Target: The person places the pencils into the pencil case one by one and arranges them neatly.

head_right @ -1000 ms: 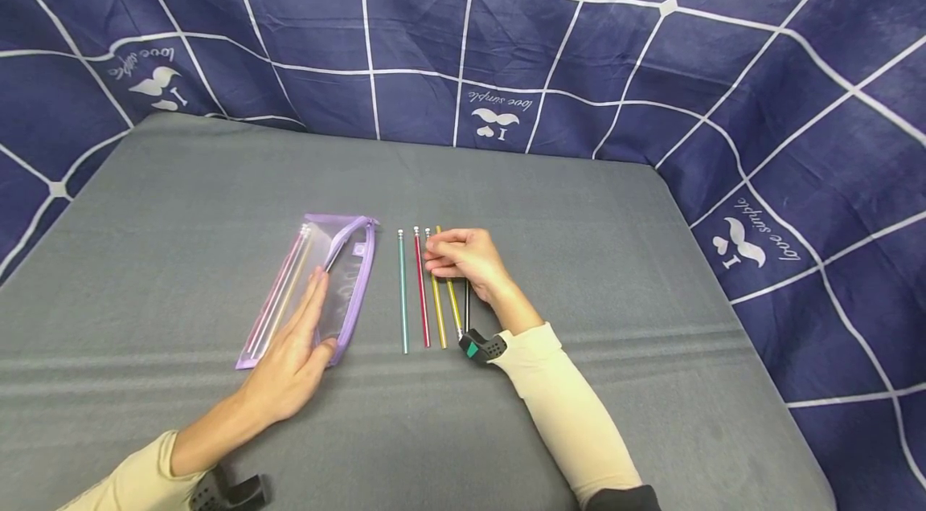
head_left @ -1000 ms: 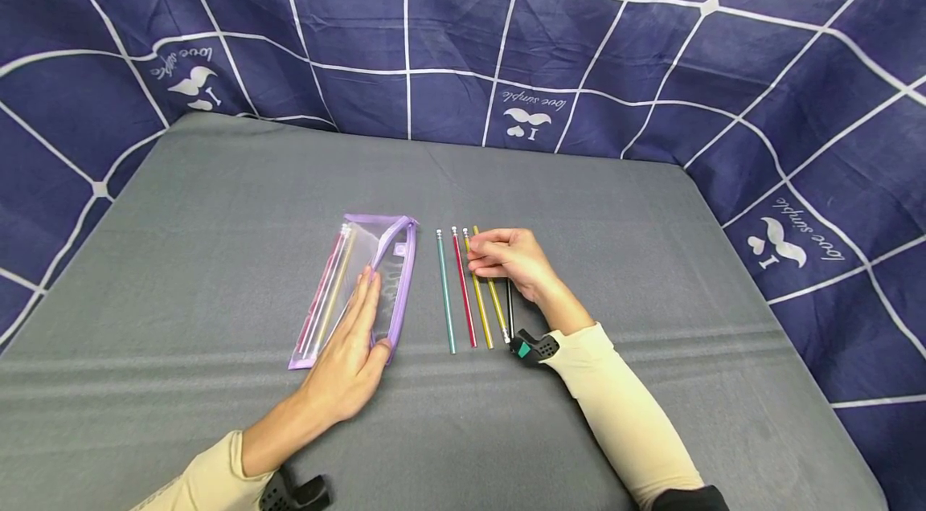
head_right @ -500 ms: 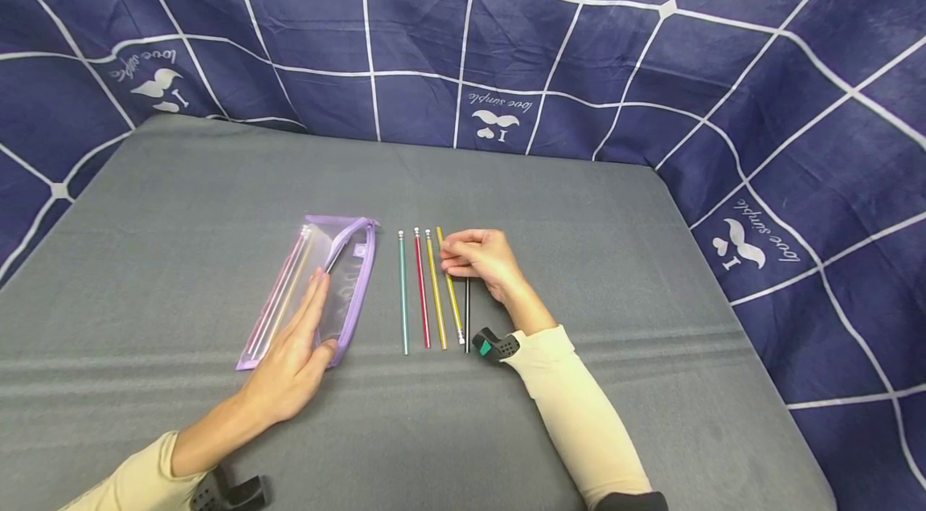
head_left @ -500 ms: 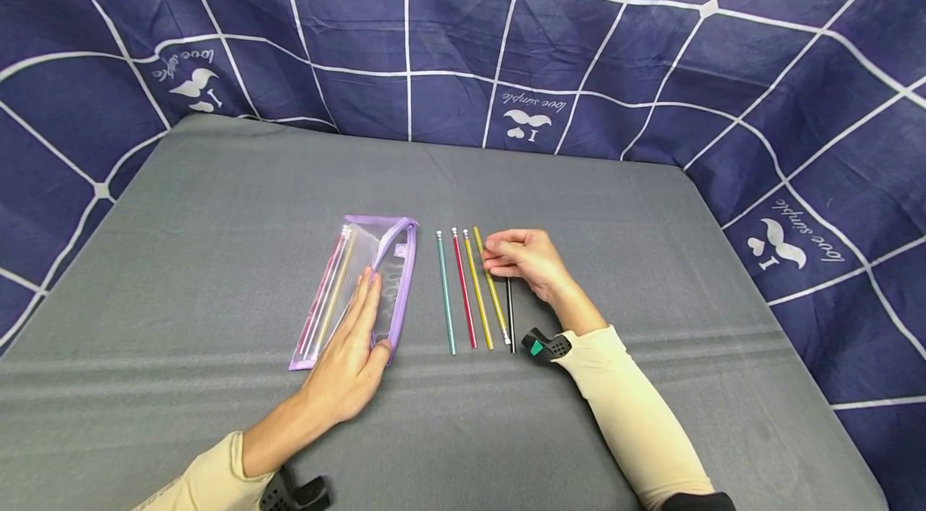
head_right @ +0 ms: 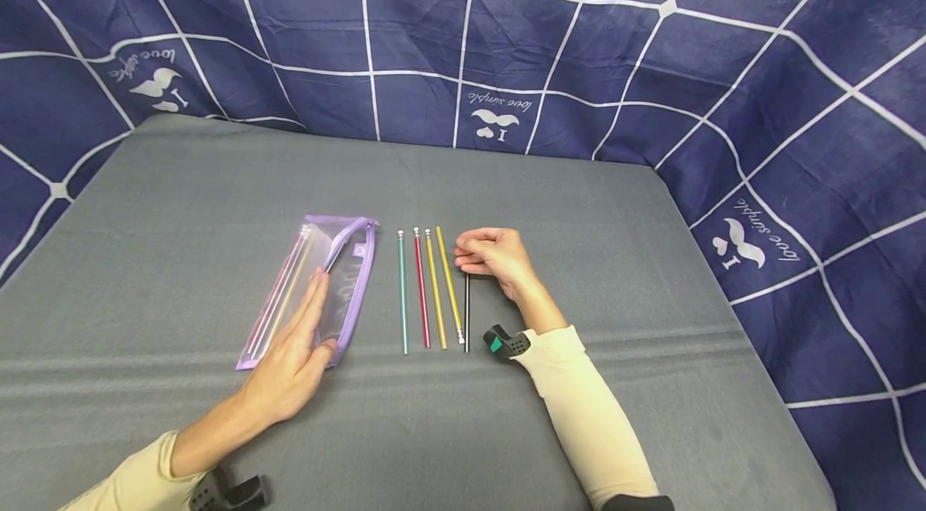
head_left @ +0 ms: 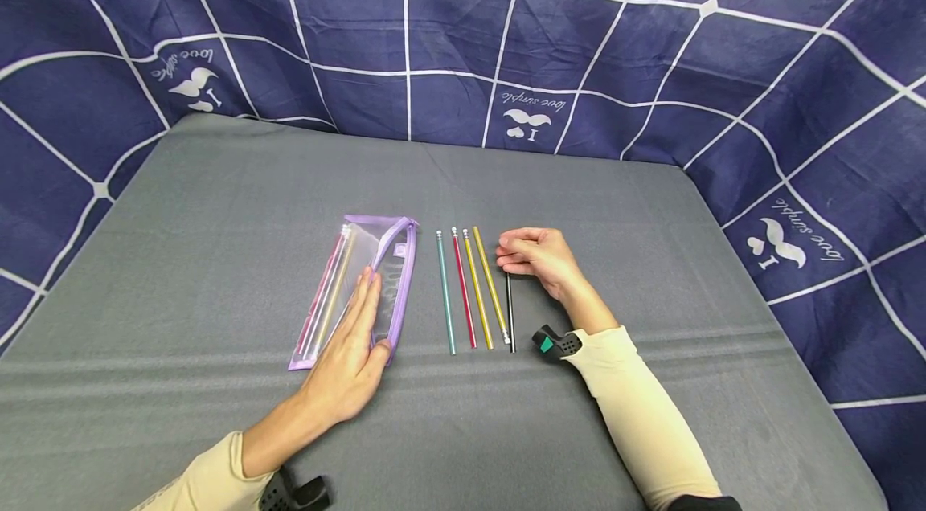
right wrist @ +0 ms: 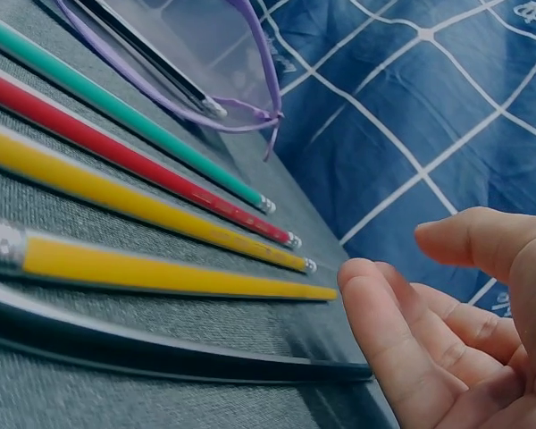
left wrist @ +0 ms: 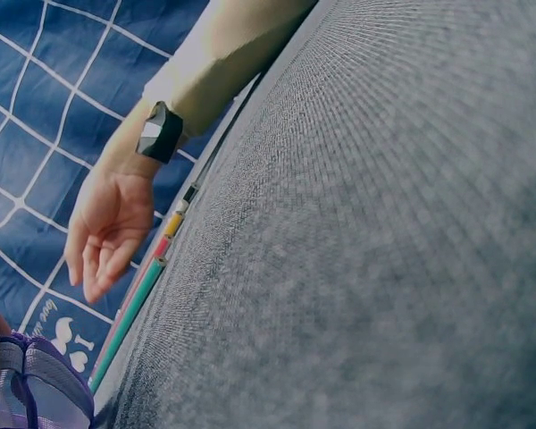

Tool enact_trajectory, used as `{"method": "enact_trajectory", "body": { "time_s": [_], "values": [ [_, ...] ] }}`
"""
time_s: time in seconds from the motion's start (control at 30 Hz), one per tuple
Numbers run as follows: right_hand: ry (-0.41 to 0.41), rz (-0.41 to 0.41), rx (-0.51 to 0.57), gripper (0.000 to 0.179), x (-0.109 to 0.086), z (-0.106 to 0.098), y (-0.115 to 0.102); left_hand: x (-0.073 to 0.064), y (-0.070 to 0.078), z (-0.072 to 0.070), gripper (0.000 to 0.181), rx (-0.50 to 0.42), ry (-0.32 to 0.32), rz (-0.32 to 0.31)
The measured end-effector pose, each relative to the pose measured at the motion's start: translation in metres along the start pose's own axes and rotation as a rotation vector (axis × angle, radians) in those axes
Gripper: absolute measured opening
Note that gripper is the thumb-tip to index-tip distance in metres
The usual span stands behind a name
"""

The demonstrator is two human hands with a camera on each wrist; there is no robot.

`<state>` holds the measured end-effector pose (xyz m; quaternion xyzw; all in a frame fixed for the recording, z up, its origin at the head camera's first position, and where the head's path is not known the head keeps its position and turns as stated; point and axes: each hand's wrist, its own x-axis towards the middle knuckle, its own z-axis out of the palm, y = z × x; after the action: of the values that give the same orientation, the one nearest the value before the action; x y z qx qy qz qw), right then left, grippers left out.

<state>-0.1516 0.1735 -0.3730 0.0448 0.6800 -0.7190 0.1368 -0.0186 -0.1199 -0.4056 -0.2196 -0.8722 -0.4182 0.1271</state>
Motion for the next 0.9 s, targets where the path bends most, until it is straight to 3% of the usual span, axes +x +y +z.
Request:
{"method": "enact_trajectory", "body": {
  "time_s": [0.2,0.5,0.7,0.9],
  "values": [
    [0.048,-0.02,-0.081,0.036,0.0003,-0.0033,-0.0011,0.0002,0.0,0.0001,0.083,-0.002,-0.001,-0.005],
    [0.143,-0.053,-0.245,0.014,0.0016,-0.006,0.0052,0.0001,0.0,0.0,0.082,-0.002,0.002,0.001],
    [0.195,-0.038,-0.388,0.018,0.001,-0.0045,0.0069,0.0,-0.0003,-0.0004,0.082,-0.002,0.006,0.004],
    [0.193,0.017,-0.515,0.021,0.0013,-0.0025,0.0063,-0.0004,0.0001,-0.0004,0.082,-0.001,0.005,0.001]
  ]
}}
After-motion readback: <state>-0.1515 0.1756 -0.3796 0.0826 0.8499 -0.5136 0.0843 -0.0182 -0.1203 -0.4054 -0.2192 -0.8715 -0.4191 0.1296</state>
